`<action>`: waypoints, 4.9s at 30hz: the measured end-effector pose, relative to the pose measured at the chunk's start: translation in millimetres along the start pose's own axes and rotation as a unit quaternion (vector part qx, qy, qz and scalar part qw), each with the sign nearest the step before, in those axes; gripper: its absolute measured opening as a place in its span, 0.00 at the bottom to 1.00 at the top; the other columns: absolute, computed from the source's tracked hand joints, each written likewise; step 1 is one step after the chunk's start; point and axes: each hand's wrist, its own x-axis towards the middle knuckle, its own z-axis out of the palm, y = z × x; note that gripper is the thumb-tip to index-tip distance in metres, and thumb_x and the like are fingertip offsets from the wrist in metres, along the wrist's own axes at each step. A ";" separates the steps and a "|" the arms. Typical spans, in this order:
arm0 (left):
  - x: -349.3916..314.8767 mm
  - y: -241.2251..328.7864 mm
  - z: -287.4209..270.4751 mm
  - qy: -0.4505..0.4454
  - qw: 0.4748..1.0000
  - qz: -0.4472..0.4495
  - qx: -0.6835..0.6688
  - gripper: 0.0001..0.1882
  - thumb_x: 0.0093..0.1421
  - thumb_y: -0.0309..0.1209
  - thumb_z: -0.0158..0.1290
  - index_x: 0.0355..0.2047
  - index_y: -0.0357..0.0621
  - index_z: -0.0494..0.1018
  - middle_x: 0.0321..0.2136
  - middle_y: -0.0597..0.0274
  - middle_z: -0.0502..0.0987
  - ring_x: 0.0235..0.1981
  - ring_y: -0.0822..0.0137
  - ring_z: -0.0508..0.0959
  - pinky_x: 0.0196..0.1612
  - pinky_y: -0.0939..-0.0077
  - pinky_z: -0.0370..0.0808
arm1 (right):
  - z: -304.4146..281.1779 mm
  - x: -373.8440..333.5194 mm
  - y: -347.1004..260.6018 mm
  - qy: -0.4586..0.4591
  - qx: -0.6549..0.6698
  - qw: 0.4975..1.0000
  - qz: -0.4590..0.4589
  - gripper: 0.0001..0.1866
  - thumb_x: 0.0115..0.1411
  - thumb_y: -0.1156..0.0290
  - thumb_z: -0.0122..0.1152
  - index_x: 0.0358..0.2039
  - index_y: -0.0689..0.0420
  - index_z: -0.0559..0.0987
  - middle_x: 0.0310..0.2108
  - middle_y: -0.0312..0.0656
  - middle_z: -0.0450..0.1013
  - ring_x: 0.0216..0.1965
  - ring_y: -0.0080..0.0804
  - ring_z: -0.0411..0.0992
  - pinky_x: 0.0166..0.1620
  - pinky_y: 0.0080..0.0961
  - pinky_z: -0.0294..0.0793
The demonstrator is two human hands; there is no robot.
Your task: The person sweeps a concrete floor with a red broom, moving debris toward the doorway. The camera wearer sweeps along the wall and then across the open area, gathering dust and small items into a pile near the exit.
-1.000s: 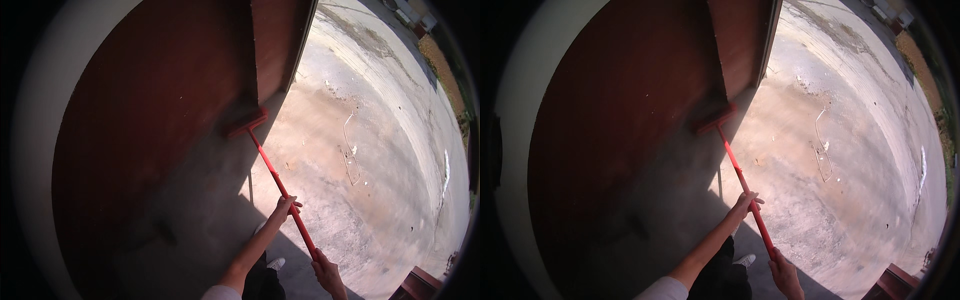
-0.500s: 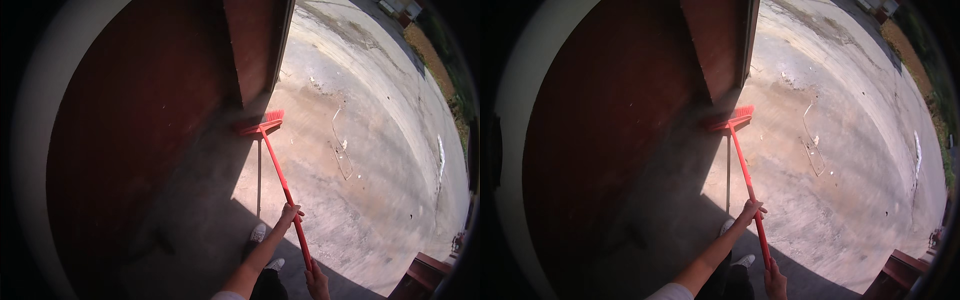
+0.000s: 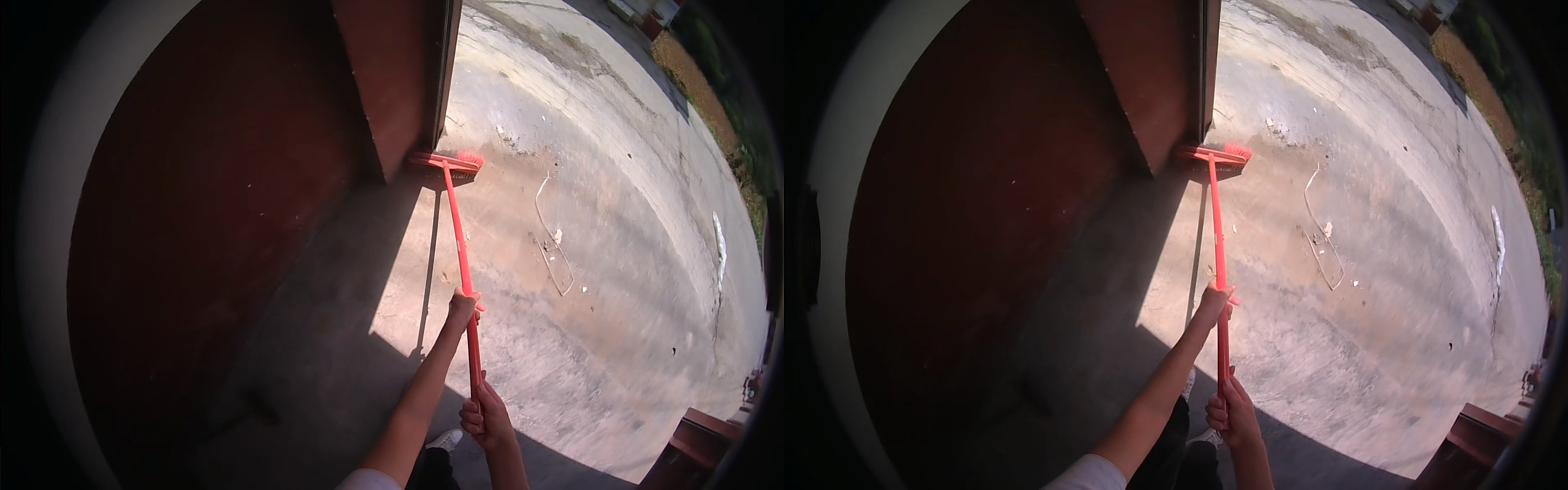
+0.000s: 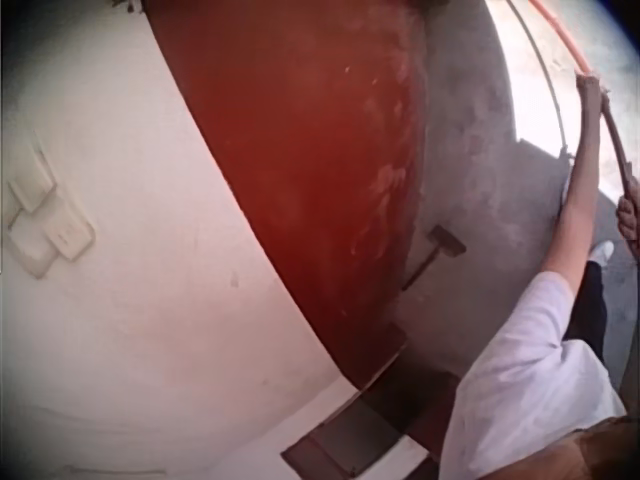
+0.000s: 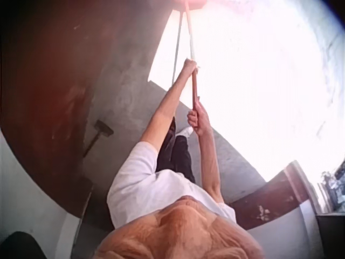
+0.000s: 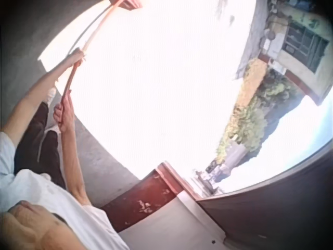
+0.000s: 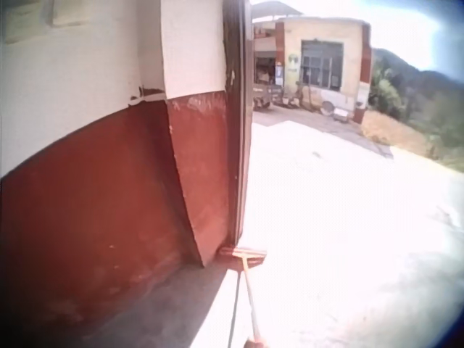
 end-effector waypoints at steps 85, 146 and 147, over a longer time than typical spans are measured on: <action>-320.0 -325.6 33.5 -0.159 0.940 -0.274 0.130 0.08 0.51 0.30 0.43 0.21 0.37 0.61 0.19 0.48 0.71 0.09 0.72 0.67 0.14 0.74 0.71 | -261.6 -271.9 259.7 0.210 0.032 0.977 -0.018 0.22 0.53 0.67 0.46 0.50 0.49 0.59 0.12 0.31 0.58 0.09 0.16 0.55 0.10 0.12 0.55; -538.0 -527.9 36.4 -0.212 0.799 -0.532 0.185 0.12 0.50 0.29 0.48 0.32 0.42 0.57 0.20 0.49 0.70 0.18 0.63 0.72 0.25 0.64 0.73 | -345.4 -476.8 452.0 0.462 -0.189 0.860 -0.107 0.16 0.53 0.64 0.46 0.44 0.51 0.67 0.35 0.49 0.68 0.38 0.41 0.67 0.38 0.28 0.66; -531.1 -535.3 37.7 -0.202 0.799 -0.531 0.198 0.12 0.50 0.29 0.47 0.32 0.42 0.57 0.21 0.47 0.70 0.17 0.63 0.71 0.25 0.64 0.73 | -352.9 -468.5 456.1 0.465 -0.181 0.860 -0.109 0.16 0.53 0.64 0.46 0.44 0.51 0.67 0.35 0.49 0.68 0.38 0.40 0.68 0.38 0.28 0.67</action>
